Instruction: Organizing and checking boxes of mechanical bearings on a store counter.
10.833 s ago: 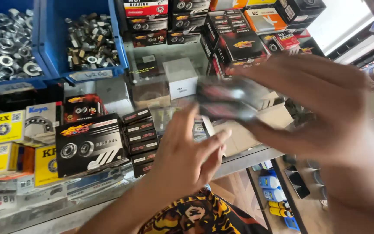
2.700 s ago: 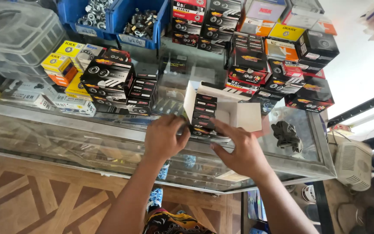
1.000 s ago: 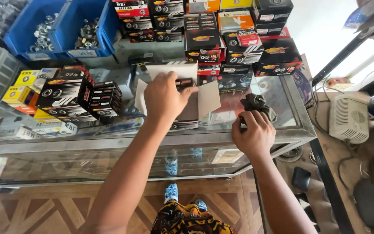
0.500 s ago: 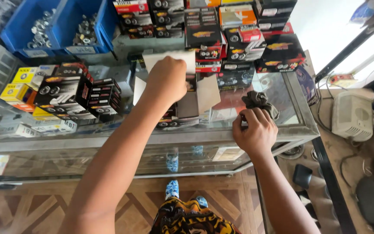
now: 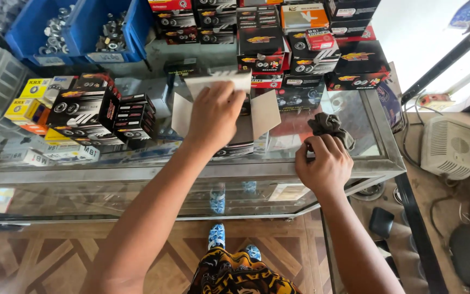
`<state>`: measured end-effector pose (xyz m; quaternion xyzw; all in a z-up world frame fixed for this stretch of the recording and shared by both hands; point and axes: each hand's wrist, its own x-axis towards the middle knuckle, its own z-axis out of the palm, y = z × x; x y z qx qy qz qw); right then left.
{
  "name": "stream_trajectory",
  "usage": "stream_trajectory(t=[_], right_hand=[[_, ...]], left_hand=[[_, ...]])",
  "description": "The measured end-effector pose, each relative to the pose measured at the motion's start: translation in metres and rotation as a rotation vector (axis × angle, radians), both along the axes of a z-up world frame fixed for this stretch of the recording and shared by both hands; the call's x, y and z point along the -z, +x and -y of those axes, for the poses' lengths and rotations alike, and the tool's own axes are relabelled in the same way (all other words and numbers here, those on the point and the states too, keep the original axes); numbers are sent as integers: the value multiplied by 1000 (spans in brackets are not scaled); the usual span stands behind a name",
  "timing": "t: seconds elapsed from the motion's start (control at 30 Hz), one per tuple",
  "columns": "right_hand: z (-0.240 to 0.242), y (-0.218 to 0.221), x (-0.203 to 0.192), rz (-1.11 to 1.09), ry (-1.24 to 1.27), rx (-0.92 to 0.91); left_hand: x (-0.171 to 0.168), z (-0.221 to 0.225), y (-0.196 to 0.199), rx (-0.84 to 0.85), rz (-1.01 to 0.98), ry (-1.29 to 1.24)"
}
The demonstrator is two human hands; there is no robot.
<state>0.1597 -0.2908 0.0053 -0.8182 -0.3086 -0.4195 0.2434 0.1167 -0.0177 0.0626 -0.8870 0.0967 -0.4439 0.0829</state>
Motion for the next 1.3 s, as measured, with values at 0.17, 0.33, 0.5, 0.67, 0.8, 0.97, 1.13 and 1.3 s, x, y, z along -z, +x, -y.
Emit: stream_trajectory(t=[0.17, 0.33, 0.5, 0.67, 0.8, 0.97, 1.13, 1.3], right_hand=[[-1, -2, -6, -1, 6, -13], [-1, -1, -3, -12, 2, -1], [4, -1, -1, -26, -2, -15], [7, 3, 2, -6, -59, -33], [3, 6, 6, 27, -56, -22], [6, 10, 15, 17, -69, 10], [6, 10, 16, 8, -56, 11], [6, 9, 15, 6, -47, 5]], left_hand=[[19, -9, 0, -35, -216, -72], [13, -3, -4, -105, -241, -83], [-8, 12, -27, -108, -253, -207], [-66, -22, -91, 15, 84, -363], [-78, -100, -114, -217, 106, -229], [-82, -151, -93, -467, -733, -322], [-77, -174, -57, -545, -984, -375], [-59, -192, -32, -582, -1162, -446]])
